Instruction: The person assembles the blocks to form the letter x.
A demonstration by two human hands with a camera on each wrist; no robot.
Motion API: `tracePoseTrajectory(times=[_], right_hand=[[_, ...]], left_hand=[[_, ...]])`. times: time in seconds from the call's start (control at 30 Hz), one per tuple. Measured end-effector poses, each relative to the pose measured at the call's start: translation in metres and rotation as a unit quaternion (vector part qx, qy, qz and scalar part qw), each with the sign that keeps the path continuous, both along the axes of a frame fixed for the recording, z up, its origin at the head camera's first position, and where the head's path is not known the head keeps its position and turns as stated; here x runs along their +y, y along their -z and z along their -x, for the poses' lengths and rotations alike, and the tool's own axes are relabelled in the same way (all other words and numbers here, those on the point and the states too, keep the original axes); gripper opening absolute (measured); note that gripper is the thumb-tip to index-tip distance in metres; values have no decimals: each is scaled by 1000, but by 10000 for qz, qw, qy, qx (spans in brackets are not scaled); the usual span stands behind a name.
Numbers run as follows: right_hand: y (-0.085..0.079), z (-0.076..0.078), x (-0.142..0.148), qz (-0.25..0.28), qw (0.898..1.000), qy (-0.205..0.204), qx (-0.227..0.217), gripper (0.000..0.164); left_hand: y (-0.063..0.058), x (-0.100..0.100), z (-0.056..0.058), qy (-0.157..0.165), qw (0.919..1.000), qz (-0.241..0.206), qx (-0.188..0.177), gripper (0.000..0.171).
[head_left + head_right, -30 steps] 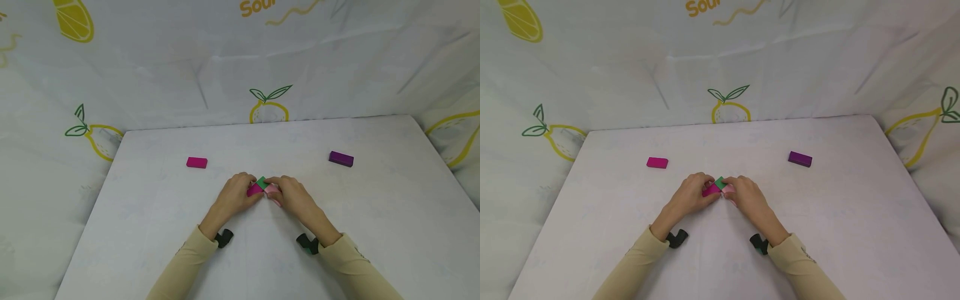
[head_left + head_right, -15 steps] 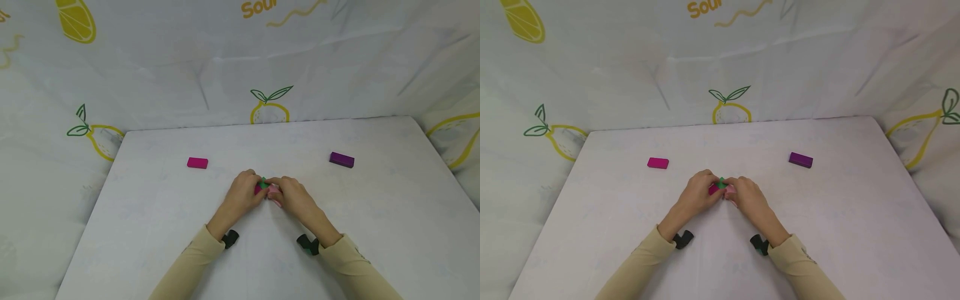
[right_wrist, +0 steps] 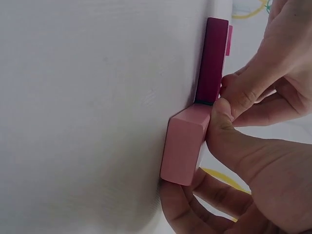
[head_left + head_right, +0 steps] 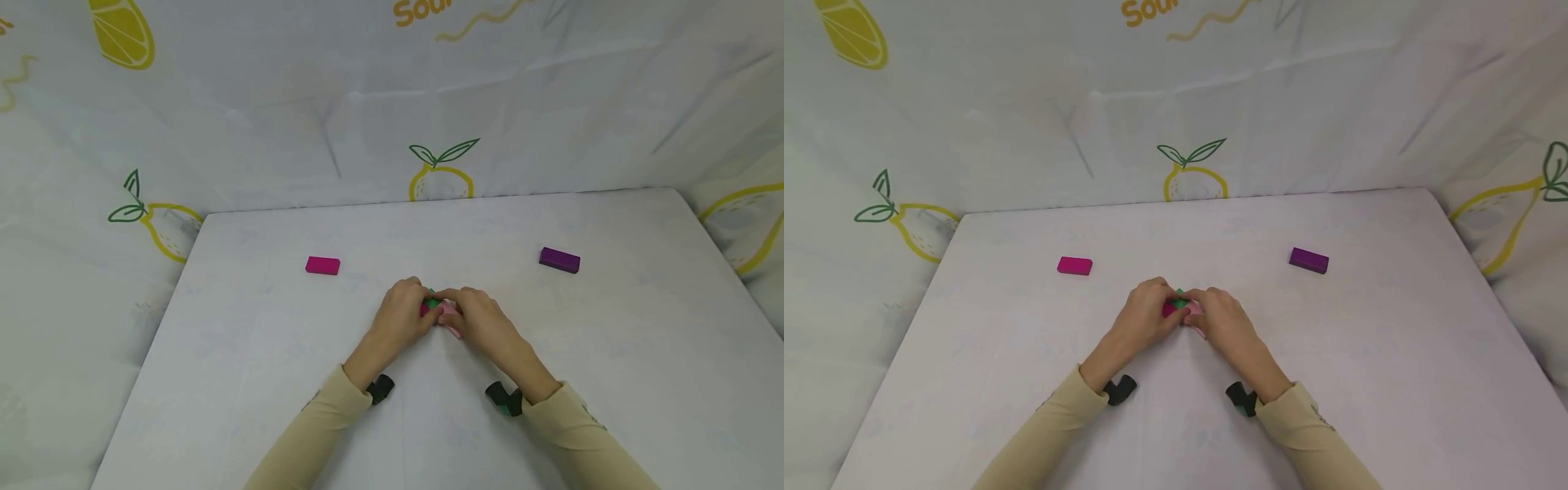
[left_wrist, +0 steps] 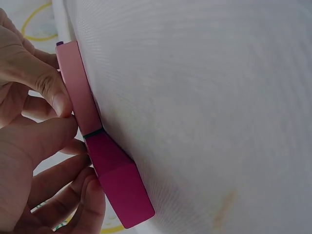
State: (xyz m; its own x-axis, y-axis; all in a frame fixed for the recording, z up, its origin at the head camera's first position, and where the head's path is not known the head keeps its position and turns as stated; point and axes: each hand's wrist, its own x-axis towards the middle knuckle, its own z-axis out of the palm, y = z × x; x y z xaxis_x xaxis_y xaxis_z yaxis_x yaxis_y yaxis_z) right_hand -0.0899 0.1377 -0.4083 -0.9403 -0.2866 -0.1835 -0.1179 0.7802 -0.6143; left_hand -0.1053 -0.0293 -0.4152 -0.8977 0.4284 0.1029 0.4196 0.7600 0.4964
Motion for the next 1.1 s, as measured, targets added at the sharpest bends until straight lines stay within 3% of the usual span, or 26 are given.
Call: tracePoseTrajectory(times=[0.2, 0.57, 0.83, 1.1], right_hand=[[1, 5, 6, 146, 9996, -229, -81, 41], [-2, 10, 20, 697, 9903, -1127, 417, 38], [-8, 20, 39, 654, 9920, -465, 975, 17], [-14, 29, 70, 479, 9924, 1, 1133, 20]], left_hand=[[-2, 0, 1, -1, 10000, -14, -54, 17], [-4, 1, 1, 15, 9997, 221, -55, 18], [-4, 0, 0, 34, 9994, 357, 25, 23], [-6, 2, 0, 16, 9997, 258, -39, 22]])
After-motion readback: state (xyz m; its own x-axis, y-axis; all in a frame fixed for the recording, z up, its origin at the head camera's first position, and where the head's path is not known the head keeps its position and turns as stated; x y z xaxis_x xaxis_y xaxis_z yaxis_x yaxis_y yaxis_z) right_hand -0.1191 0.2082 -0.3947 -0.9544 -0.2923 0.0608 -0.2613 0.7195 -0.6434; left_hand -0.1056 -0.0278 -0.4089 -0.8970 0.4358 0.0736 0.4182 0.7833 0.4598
